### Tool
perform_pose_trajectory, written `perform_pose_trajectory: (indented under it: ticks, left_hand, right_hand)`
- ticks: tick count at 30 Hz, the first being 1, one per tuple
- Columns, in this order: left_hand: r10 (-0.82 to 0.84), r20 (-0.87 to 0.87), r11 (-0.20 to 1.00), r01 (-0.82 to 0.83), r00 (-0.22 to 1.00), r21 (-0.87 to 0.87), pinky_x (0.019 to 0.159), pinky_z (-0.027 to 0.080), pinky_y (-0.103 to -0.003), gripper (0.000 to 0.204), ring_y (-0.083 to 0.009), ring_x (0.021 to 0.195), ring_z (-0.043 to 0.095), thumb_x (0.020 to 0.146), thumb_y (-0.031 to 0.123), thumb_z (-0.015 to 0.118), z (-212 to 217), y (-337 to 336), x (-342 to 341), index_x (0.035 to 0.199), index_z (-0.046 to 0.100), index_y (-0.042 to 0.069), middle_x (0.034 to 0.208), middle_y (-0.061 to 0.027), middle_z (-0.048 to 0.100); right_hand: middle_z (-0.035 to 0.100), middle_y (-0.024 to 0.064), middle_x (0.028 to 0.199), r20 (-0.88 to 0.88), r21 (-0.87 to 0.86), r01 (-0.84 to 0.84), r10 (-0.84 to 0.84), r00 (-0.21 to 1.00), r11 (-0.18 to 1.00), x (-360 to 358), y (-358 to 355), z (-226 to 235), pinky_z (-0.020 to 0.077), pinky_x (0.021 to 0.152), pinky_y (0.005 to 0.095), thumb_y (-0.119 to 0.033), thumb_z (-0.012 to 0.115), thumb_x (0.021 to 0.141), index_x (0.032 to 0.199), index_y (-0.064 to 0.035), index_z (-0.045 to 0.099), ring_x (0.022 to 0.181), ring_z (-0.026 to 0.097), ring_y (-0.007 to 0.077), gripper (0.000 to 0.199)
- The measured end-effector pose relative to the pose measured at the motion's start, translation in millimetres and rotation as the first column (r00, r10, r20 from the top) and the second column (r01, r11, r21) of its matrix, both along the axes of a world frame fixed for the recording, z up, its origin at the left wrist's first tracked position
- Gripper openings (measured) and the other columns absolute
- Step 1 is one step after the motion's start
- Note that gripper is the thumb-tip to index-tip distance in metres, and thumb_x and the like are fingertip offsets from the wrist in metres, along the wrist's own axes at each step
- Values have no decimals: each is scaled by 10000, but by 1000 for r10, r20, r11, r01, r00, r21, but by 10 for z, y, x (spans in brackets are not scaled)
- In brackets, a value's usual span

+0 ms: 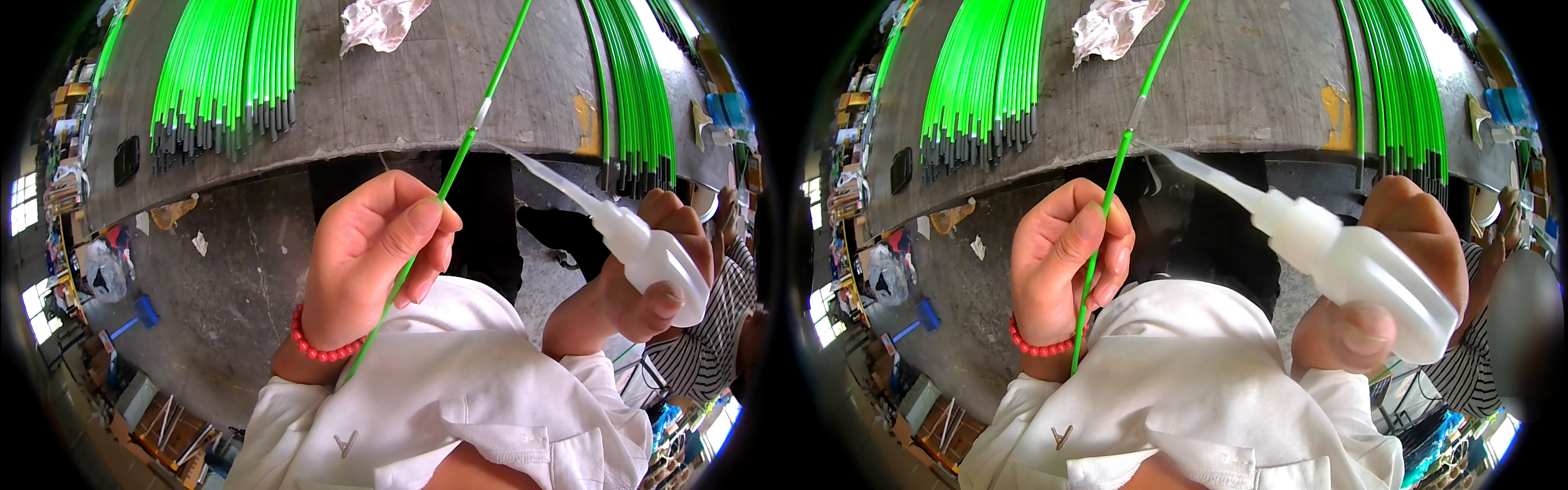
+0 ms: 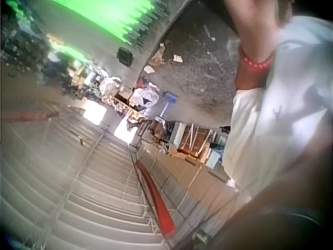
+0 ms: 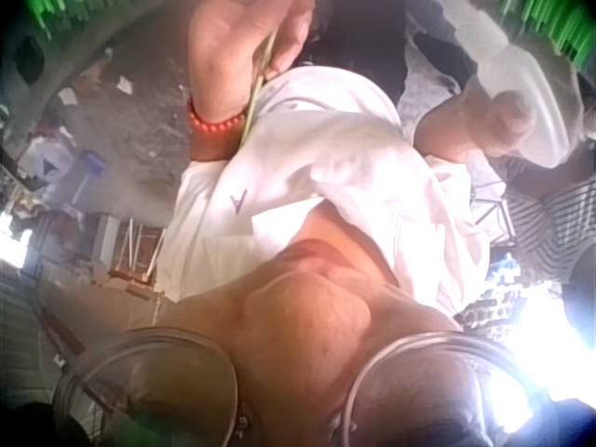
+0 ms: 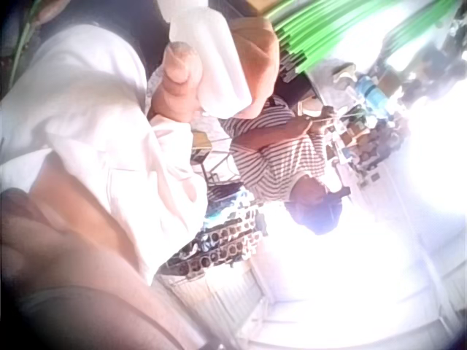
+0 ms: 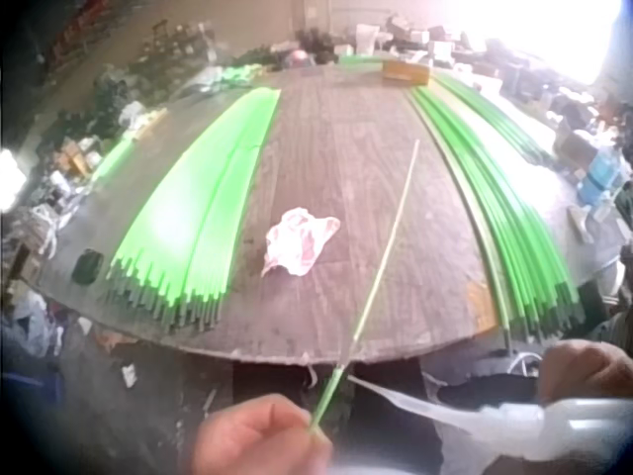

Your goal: The person repeatedly picks up a green rod, applies glue from a bottle to a joint, inserts a metal sleeve, wipes the rod with a cloth, and places it on the table. The process is repeated for multiple rods in a workshop setting.

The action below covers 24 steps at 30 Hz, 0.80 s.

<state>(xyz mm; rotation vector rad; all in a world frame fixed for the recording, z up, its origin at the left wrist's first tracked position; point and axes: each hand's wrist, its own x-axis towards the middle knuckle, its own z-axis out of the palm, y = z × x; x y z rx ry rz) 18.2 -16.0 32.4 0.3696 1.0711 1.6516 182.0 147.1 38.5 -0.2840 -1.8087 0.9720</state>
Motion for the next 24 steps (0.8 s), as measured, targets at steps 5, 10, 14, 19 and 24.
perform_pose_trajectory:
  ticks: [5, 10, 14, 19, 24]
  left_hand:
    - [17, 45, 999, -19, 999, 36, 322, 223, -164, 201, -20, 387, 314, 916, 196, 517, 3, 12, -22, 878, 454, 9, 694, -26, 452]
    - [35, 11, 999, -35, 999, 25, 318, 233, -163, 142, -12, 389, 313, 924, 161, 506, -38, -5, -215, 923, 492, 20, 673, -11, 465]
    - [13, 46, 997, -16, 999, 75, 333, 199, -171, 158, -10, 398, 277, 929, 167, 503, -77, 13, -335, 923, 535, 13, 630, 5, 481]
    - [67, 118, 989, -81, 991, 121, 337, 176, -180, 106, -6, 401, 252, 909, 118, 524, -109, 73, -229, 916, 542, 14, 626, 12, 468]
    - [-34, 196, 986, 1, 980, 166, 328, 192, -174, 116, -1, 388, 266, 917, 113, 502, -144, 60, -232, 929, 547, 7, 639, 1, 494]
  right_hand:
    - [440, 98, 750, -203, -199, 78, -119, 972, 977, -29, 88, -145, 354, 502, 239, -440, 580, 818, 967, -1, 512, 622, 419, 177, 469]
    - [618, 173, 877, -208, -529, -102, -12, 978, 842, -216, 245, -439, 500, 633, 318, -204, 628, 830, 1074, -10, 453, 747, 633, 253, 357]
    - [626, 170, 964, -32, -470, 4, -21, 999, 882, -455, 440, -736, 477, 817, 328, -58, 608, 841, 1132, -10, 425, 886, 621, 224, 347]
    - [611, 101, 990, 122, -435, 80, -30, 992, 897, -553, 578, -1042, 465, 838, 263, -21, 599, 844, 1086, 5, 486, 955, 584, 163, 269]
    - [602, 108, 1025, 195, -496, 153, -62, 979, 855, -528, 506, -1015, 468, 839, 269, 22, 588, 831, 1026, 0, 486, 977, 577, 167, 222]
